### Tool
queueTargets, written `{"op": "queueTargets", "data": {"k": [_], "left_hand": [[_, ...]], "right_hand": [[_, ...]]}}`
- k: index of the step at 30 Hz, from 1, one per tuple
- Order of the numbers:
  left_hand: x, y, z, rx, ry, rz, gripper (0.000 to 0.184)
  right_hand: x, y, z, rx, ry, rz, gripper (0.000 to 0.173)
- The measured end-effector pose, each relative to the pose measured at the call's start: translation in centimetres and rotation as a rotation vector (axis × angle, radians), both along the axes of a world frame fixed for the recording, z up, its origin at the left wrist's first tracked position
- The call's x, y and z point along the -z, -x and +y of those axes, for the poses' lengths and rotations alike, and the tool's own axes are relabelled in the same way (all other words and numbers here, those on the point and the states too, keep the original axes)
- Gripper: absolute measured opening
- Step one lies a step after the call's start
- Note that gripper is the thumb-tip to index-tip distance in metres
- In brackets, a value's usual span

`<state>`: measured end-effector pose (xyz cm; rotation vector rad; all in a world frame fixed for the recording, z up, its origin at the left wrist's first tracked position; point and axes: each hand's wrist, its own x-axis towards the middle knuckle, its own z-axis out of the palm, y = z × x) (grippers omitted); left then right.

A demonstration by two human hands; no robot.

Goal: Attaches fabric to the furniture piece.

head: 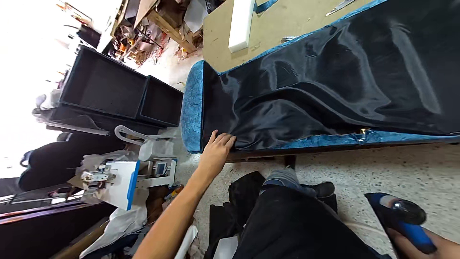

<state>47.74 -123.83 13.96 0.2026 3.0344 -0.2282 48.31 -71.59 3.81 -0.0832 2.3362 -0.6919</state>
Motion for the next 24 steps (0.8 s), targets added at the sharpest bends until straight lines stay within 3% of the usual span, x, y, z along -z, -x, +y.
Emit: {"op": "queueTargets", "data": {"k": [6, 13, 16, 19, 22, 24], "left_hand": [[-1.3, 0.8, -1.4, -0.002, -0.139, 0.159, 0.023], [-3.8, 0.5, -3.2, -0.104, -0.125, 0.421, 0.022], [-3.3, 0.6, -2.5, -0.006, -0.110, 0.261, 0.025], [-2.5, 1.5, -0.8, 0.099, -0.113, 0.141, 0.048], [-1.4, 2.9, -0.1, 0.057, -0.093, 0.066, 0.055], [-0.5, 3.2, -0.5, -0.028, -0.057, -0.017, 0.045]], "right_hand": [[-3.2, -1.1, -2.3, 0.019, -0.016, 0.041, 0.043], [-3.0, -2.4, -5.7, 0.100, -0.072, 0.121, 0.031], [-2.4, -2.6, -7.4, 0.135, -0.082, 0.178, 0.030], [-2.1, -2.5, -8.5, 0.147, -0.082, 0.187, 0.030], [-2.1, -2.5, -9.2, 0.139, -0.093, 0.184, 0.029], [-2.5, -2.4, -9.2, 0.125, -0.103, 0.170, 0.029]]}}
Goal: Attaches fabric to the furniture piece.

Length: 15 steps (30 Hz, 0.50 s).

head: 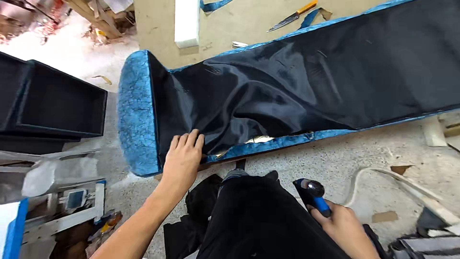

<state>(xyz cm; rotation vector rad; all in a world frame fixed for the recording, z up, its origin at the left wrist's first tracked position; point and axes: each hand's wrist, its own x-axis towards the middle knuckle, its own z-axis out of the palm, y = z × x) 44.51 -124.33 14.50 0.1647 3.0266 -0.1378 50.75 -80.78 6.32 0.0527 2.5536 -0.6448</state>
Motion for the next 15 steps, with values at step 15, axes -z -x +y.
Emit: {"op": "queueTargets", "data": {"k": [15], "left_hand": [[1.9, -4.4, -2.2, 0.196, 0.228, 0.052, 0.007]], "right_hand": [[-0.1, 0.8, 1.5, -0.054, 0.036, -0.116, 0.035]]}}
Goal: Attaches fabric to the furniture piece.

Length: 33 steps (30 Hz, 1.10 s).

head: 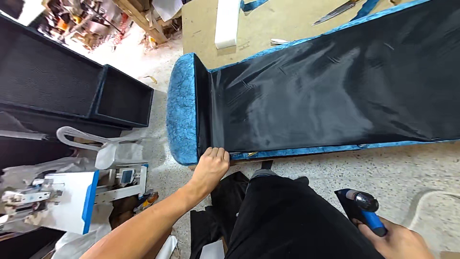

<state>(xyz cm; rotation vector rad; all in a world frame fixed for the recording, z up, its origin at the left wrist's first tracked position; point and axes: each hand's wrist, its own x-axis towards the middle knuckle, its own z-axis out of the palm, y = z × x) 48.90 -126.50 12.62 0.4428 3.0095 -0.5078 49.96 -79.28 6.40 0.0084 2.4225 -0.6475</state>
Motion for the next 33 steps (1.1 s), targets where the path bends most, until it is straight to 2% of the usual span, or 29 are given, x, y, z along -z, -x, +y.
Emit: {"op": "queueTargets", "data": {"k": [2, 7, 11, 14, 21, 24, 26, 28, 30, 33], "left_hand": [[-0.3, -0.4, -0.3, 0.040, -0.040, 0.043, 0.009], [-1.9, -0.2, 0.7, -0.100, -0.129, 0.082, 0.029], [-1.4, -0.1, 0.5, -0.040, 0.010, -0.029, 0.013], [-0.4, 0.4, 1.4, -0.067, 0.048, -0.116, 0.009], [-1.1, 1.4, 2.6, -0.101, 0.132, -0.167, 0.009], [-3.2, 2.1, 4.9, -0.191, 0.201, -0.340, 0.011], [-5.6, 3.1, 7.8, -0.171, 0.073, -0.379, 0.006], [-5.8, 4.8, 11.4, -0.005, -0.239, -0.190, 0.026], [-3.4, 7.5, 15.3, 0.105, -0.452, -0.017, 0.039], [1.4, 10.3, 17.7, 0.156, -0.567, 0.012, 0.039]], "right_hand": [[0.3, -0.1, 0.4, -0.005, 0.003, 0.000, 0.035], [0.2, -0.3, 1.4, 0.030, -0.018, 0.000, 0.033], [1.1, -0.6, 2.5, 0.041, -0.045, 0.066, 0.032], [1.3, -0.3, 2.5, 0.060, -0.047, 0.069, 0.031], [0.5, -0.2, 2.9, 0.154, -0.035, -0.030, 0.030], [0.2, -0.7, 3.4, 0.193, -0.043, -0.070, 0.030], [0.3, -1.0, 3.7, 0.221, -0.049, -0.082, 0.030], [0.6, -1.3, 4.0, 0.254, -0.048, -0.073, 0.030], [0.7, -1.6, 3.9, 0.275, -0.043, -0.072, 0.031], [-0.1, -1.8, 3.9, 0.278, -0.039, -0.050, 0.029]]}}
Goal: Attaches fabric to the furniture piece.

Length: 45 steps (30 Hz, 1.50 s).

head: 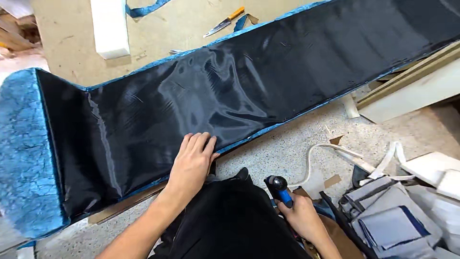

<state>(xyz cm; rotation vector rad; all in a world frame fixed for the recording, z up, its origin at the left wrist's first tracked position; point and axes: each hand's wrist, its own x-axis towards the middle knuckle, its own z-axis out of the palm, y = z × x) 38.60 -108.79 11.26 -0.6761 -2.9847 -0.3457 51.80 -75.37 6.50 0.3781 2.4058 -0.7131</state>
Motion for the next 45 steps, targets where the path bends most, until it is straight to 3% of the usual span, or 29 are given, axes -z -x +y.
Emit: {"op": "queueTargets", "data": {"k": [4, 10, 14, 18, 24, 29, 34, 45], "left_hand": [[3.1, -0.2, -0.3, -0.029, -0.118, -0.010, 0.021], [3.8, -1.1, -0.2, -0.066, -0.311, 0.145, 0.023], [3.0, -1.7, -0.3, -0.113, -0.291, 0.087, 0.030], [3.1, -2.0, -0.5, -0.048, -0.288, 0.027, 0.024], [3.1, -1.3, -1.1, 0.076, -0.252, 0.019, 0.019], [3.2, -1.0, -1.2, 0.163, -0.216, 0.060, 0.017], [2.8, -0.9, -1.3, 0.206, -0.140, 0.029, 0.017], [3.5, -0.8, -1.9, 0.272, -0.199, 0.037, 0.019]], "right_hand": [[-0.6, -0.1, 0.7, 0.014, -0.017, 0.041, 0.031], [-2.2, 1.1, 0.9, 0.046, -0.096, 0.051, 0.032], [-4.9, 2.8, 1.0, 0.043, -0.141, 0.150, 0.033], [-8.0, 5.1, 0.8, 0.058, -0.177, 0.271, 0.040], [-10.4, 9.1, -0.1, 0.168, -0.009, 0.353, 0.040], [-10.4, 12.0, -1.3, 0.224, 0.021, 0.301, 0.037], [-9.9, 12.9, -2.1, 0.154, -0.109, 0.320, 0.035], [-9.7, 8.8, -9.9, 0.050, -0.081, 0.327, 0.035]]}}
